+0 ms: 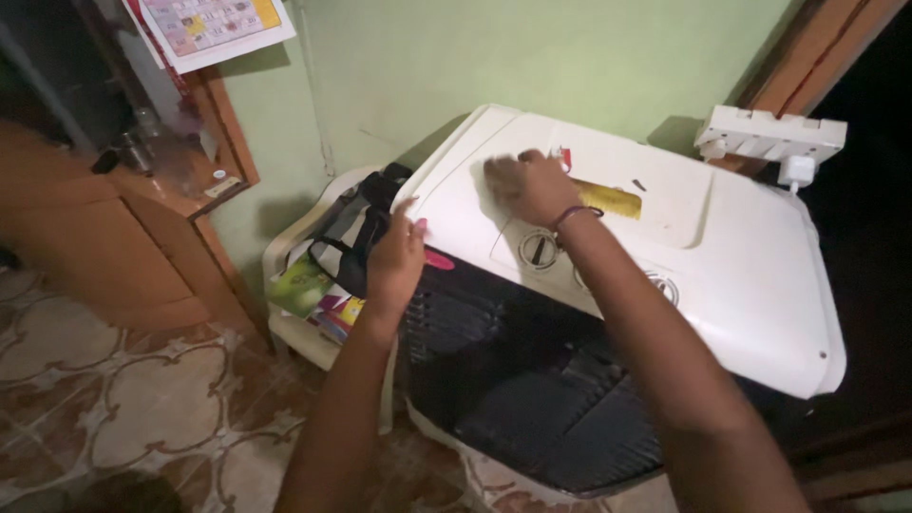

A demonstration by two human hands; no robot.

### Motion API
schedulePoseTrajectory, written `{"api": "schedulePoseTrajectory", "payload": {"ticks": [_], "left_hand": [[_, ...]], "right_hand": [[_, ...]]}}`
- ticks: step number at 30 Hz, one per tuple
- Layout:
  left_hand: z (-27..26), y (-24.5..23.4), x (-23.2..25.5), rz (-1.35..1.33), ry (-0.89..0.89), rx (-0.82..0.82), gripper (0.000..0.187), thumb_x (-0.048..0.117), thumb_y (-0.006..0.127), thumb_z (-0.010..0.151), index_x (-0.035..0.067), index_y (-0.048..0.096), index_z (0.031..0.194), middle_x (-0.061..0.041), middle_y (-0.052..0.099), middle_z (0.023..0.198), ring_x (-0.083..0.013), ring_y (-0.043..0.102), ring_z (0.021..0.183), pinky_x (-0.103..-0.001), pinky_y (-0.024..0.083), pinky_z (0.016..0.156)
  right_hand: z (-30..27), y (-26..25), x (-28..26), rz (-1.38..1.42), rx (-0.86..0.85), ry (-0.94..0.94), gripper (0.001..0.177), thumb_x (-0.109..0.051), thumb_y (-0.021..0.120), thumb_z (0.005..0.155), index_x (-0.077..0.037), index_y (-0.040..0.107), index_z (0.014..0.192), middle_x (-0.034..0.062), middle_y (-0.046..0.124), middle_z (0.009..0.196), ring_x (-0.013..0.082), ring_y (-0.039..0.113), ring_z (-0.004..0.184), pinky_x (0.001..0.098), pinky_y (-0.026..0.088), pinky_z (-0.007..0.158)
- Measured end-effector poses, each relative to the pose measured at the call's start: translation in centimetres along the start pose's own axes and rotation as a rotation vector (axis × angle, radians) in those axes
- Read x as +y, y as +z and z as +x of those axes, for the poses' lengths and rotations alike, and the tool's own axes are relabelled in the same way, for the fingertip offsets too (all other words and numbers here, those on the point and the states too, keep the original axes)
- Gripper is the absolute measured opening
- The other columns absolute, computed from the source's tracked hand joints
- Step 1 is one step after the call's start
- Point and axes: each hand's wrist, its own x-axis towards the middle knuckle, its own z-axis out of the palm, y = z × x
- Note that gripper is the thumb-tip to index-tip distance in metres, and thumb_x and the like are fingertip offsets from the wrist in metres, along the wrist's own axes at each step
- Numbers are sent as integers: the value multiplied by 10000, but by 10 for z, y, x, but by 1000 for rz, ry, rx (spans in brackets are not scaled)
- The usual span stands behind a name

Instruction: The person wipes the top and front grille of a white and black portable air cooler using a cloth. They move a comb and small items on the top surface to reach the area underneath, then wipe the control panel and the black vented front.

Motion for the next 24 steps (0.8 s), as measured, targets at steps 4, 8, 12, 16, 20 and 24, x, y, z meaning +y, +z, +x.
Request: {"api": "schedulePoseTrajectory", "payload": {"ticks": [4,8,12,16,20,24], "left_hand": [[-14,8,-11,208,158,22,256,339,562,1044,174,719,1161,-179,751,856,-403,725,778,-487,561,684],[-31,15,-33,169,176,7,311,353,508,1061,128,712,1128,-203,742,893,-430,708,802,-512,550,695],[-42,22,-45,247,32,-5,349,385,456,1063,146,705,1118,-202,736,866,-446,695,798,-549,530,712],[-55,20,-44,331,48,35,388,423,401,1104,144,671,1106,-194,734,916,-445,693,846,-556,524,766],[-69,9,-15,254,74,111,384,432,404,1093,155,659,1171,-196,743,992,-456,680,884,-560,519,776],[-90,14,18,197,17,175,411,411,455,1078,100,636,1276,-207,731,954,-458,677,897,-566,515,775]], "right_hand": [[-15,34,-34,-76,1,200,690,-252,735,805,-160,499,1447,211,575,1283,430,540,1120,534,490,841],[-32,43,-66,-230,164,273,646,-174,667,885,-131,475,1501,191,538,1299,394,559,1044,528,471,844],[-52,44,-79,-292,233,106,688,-109,657,836,-91,486,1503,228,520,1371,367,555,1030,457,479,835],[-79,42,-94,-313,158,-68,750,-118,663,735,-102,520,1471,217,517,1393,350,554,1052,436,485,832],[-109,29,-90,-367,134,-242,584,-162,621,817,-119,586,1399,156,532,1365,318,549,1143,437,488,912],[-157,16,-74,-439,52,-366,504,-159,563,889,-137,614,1390,102,546,1360,287,548,1164,394,483,923]]}}
